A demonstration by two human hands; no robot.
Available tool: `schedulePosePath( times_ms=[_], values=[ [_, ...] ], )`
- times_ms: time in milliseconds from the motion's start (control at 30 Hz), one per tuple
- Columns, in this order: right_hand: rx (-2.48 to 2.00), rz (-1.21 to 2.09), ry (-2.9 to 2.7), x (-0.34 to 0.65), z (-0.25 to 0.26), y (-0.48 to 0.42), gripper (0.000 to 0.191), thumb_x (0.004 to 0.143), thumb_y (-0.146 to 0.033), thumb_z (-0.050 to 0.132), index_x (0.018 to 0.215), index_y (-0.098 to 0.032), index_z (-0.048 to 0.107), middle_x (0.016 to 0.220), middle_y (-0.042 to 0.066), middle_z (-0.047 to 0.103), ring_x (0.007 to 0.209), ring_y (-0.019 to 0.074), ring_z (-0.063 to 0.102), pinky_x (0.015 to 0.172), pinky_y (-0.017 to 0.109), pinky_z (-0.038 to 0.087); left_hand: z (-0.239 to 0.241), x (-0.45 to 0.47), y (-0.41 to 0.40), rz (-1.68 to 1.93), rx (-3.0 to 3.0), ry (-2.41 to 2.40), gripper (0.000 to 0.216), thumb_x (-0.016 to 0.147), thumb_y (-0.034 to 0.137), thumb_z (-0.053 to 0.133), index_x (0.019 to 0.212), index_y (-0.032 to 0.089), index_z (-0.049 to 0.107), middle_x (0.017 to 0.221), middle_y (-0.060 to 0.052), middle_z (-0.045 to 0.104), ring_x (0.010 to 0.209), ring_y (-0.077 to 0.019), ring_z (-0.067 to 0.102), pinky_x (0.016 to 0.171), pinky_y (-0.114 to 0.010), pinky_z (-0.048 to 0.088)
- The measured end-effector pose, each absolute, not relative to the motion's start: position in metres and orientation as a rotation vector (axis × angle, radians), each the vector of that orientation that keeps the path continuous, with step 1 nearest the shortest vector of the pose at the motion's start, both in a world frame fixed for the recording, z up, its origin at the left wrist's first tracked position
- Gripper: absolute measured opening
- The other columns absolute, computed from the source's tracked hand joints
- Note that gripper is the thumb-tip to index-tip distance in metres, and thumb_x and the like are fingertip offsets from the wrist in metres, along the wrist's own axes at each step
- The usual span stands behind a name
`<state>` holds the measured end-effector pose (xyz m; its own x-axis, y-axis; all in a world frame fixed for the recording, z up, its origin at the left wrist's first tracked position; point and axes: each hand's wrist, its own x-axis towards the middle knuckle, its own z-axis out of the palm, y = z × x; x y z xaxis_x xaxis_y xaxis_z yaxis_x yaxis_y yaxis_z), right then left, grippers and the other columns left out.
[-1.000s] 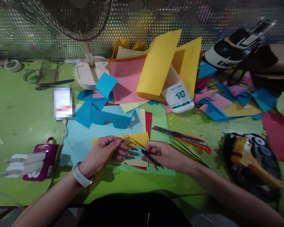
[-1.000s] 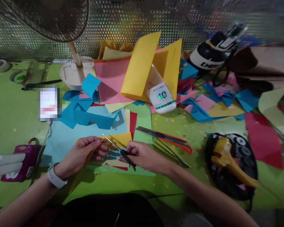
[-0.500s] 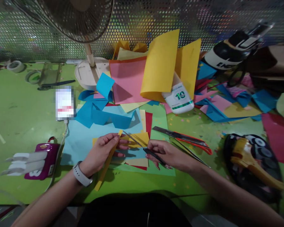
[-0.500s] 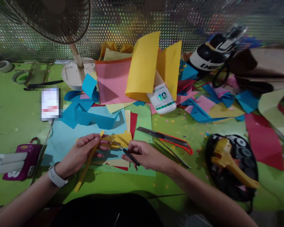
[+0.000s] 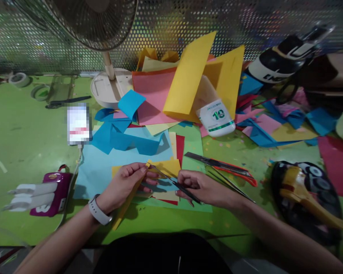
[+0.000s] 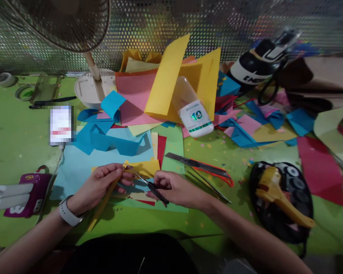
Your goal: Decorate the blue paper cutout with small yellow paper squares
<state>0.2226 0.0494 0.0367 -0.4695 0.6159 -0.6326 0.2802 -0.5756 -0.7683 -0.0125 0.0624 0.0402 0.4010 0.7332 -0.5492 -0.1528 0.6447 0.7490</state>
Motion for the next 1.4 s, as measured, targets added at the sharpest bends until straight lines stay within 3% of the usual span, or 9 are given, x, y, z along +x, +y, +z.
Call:
schedulePosePath(
  times_ms=[667,1033,1400],
  values=[
    [-1.461,2.129,-1.288,0.2235,0.0323,0.0487,0.056,0.055,-0.059,0.083,0.068,-0.019,0.045,0.053,-0.008,0.05,0.046,0.0052,0.043,0.043,0.019,0.03,0.0383,-0.0136,0.0641,0.598,0.694,1.046,0.029,0.082,0.041,0.07,0.094,0.015,0.067,0.097,-0.011,0.074,0.08,-0.0176,0.071,0.062,-0.026,0.056],
    [-1.462,2.12,-1.294,0.2243,0.0266,0.0466,0.052,0.059,-0.056,0.082,0.069,-0.019,0.047,0.053,-0.009,0.05,0.045,0.0049,0.044,0.042,0.019,0.031,0.0406,-0.0118,0.0649,0.555,0.664,1.088,0.026,0.084,0.038,0.069,0.093,0.014,0.066,0.096,-0.01,0.073,0.076,-0.0151,0.069,0.058,-0.022,0.056],
    [-1.448,2.155,-1.244,0.2287,0.0356,0.0529,0.054,0.058,-0.057,0.082,0.07,-0.02,0.046,0.059,-0.007,0.052,0.046,0.0049,0.047,0.043,0.019,0.035,0.0402,-0.0151,0.067,0.617,0.715,1.017,0.032,0.088,0.037,0.063,0.114,0.018,0.062,0.113,-0.012,0.07,0.092,-0.0199,0.07,0.06,-0.022,0.055]
  ],
)
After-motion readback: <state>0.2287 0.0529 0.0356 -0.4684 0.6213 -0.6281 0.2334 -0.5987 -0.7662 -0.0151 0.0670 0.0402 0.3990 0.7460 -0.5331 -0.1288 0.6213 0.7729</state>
